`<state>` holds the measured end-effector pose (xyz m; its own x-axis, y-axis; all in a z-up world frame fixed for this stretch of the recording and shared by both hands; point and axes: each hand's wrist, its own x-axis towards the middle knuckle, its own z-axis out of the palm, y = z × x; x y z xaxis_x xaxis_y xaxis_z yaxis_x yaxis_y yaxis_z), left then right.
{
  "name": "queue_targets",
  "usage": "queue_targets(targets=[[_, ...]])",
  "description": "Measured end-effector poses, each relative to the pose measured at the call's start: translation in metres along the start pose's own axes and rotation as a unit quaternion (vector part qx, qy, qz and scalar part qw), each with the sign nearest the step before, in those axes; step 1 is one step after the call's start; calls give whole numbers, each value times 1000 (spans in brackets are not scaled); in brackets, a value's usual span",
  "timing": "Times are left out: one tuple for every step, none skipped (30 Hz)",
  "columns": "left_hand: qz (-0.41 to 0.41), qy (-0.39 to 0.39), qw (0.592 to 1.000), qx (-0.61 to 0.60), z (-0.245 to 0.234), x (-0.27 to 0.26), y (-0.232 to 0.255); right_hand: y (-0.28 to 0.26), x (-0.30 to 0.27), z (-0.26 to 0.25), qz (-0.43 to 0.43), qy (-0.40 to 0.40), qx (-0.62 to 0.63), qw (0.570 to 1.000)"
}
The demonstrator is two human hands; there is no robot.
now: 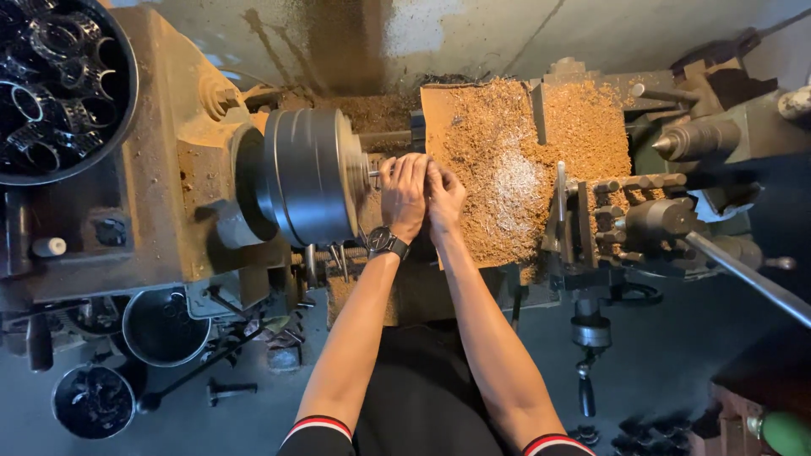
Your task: The person operates a metal lathe, repeatedly placing small metal rings onto a rotating spindle. They then remove the rings and place them into a nearby container. The process is repeated multiple times throughout the video.
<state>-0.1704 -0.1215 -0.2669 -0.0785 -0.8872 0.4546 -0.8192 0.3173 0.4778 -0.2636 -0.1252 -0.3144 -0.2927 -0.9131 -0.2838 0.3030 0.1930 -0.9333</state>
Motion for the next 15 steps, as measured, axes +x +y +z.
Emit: queue_targets(targets=[[0, 0, 1000, 0, -3, 3, 0, 0, 2, 1, 0, 0, 0, 1000], [1, -14, 1000, 9, -5, 4, 1, 0, 2, 0, 2, -10, 18, 1000], [1, -28, 999, 18, -7, 4, 1, 1, 3, -1, 3, -20, 35, 999], [-1, -28, 999, 18, -1, 2, -3, 5, 4, 1, 5, -21, 34, 999], [-5, -34, 999, 36, 5, 0, -7, 9, 4, 2, 5, -2, 3, 1000], [-7, -38, 998, 53, 11, 0, -10, 10, 6, 4, 3, 18, -27, 999], [-7, -36, 998, 52, 9, -1, -9, 9, 8, 4, 1, 17, -28, 999], [3, -41, 997, 72, 7, -1, -9, 7, 11, 5, 7, 37, -77, 996], [12, -47, 995, 91, 5, -2, -8, 6, 14, 5, 13, 58, -126, 990], [13, -48, 995, 91, -4, -3, 1, 9, 11, -1, 14, 59, -125, 990], [17, -10, 999, 45, -14, -4, 10, 11, 9, -8, 17, 63, -103, 993], [22, 30, 999, -3, -22, -1, 19, 13, 10, -13, 18, 68, -80, 994], [25, 29, 999, -3, -31, -10, 29, 2, 2, -22, 17, 70, -78, 994], [8, 24, 996, -90, -40, -20, 40, -7, -7, -32, -13, 58, -35, 998], [-9, 19, 984, -175, -48, -29, 50, -17, -15, -41, -42, 45, 9, 998]])
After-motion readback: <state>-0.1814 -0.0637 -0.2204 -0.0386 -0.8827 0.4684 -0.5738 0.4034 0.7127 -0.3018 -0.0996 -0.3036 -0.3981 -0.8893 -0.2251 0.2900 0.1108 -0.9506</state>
